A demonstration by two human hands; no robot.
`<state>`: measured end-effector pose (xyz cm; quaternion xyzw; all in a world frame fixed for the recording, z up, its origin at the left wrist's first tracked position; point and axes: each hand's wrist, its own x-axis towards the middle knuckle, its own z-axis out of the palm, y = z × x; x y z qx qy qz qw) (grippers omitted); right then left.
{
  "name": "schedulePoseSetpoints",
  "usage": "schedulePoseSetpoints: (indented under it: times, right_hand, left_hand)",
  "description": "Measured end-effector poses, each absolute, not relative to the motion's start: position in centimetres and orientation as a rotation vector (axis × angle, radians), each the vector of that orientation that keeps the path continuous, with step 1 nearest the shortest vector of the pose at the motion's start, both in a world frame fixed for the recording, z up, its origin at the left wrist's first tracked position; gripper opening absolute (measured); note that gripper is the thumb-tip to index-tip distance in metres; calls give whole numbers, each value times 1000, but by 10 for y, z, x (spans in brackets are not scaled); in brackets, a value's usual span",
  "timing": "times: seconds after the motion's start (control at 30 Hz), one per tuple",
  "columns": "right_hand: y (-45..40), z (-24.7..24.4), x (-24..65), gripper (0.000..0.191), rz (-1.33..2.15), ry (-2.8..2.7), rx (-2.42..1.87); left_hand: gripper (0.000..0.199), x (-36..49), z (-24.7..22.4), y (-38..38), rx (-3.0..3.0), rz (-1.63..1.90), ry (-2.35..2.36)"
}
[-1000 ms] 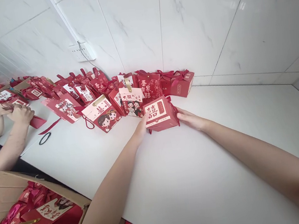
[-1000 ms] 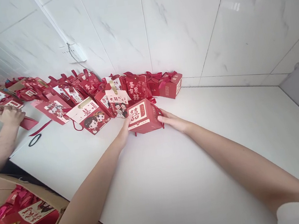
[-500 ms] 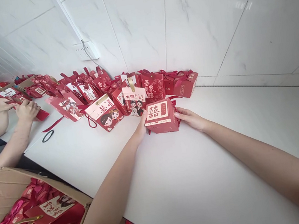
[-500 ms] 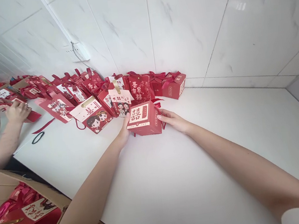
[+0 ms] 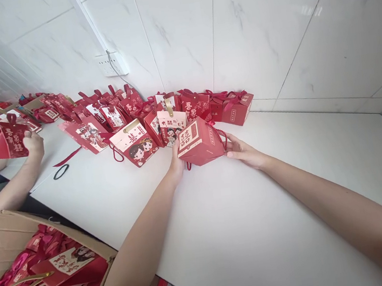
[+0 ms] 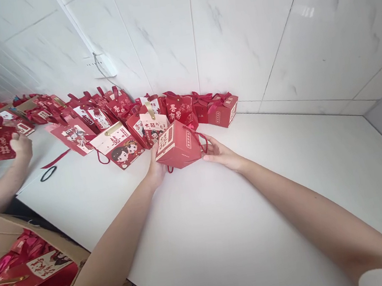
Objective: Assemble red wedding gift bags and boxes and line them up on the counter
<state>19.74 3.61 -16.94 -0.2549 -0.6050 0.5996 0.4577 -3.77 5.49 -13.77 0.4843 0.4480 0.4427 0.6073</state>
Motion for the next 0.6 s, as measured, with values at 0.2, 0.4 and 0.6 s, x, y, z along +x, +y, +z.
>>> schedulePoseSetpoints:
  times: [0.2, 0.4, 0.6]
  right_hand:
    - [34, -169, 196, 56, 1517, -1557, -669]
    - [33, -165, 198, 33, 1497, -1587, -705]
    - [33, -163, 198, 41, 1487, -1594, -705]
  left_hand:
    - [62, -39, -138, 52, 1071, 975, 966]
    - [72, -45, -130, 48, 1146, 937, 863]
    - [69, -49, -141, 50, 1158, 968, 770]
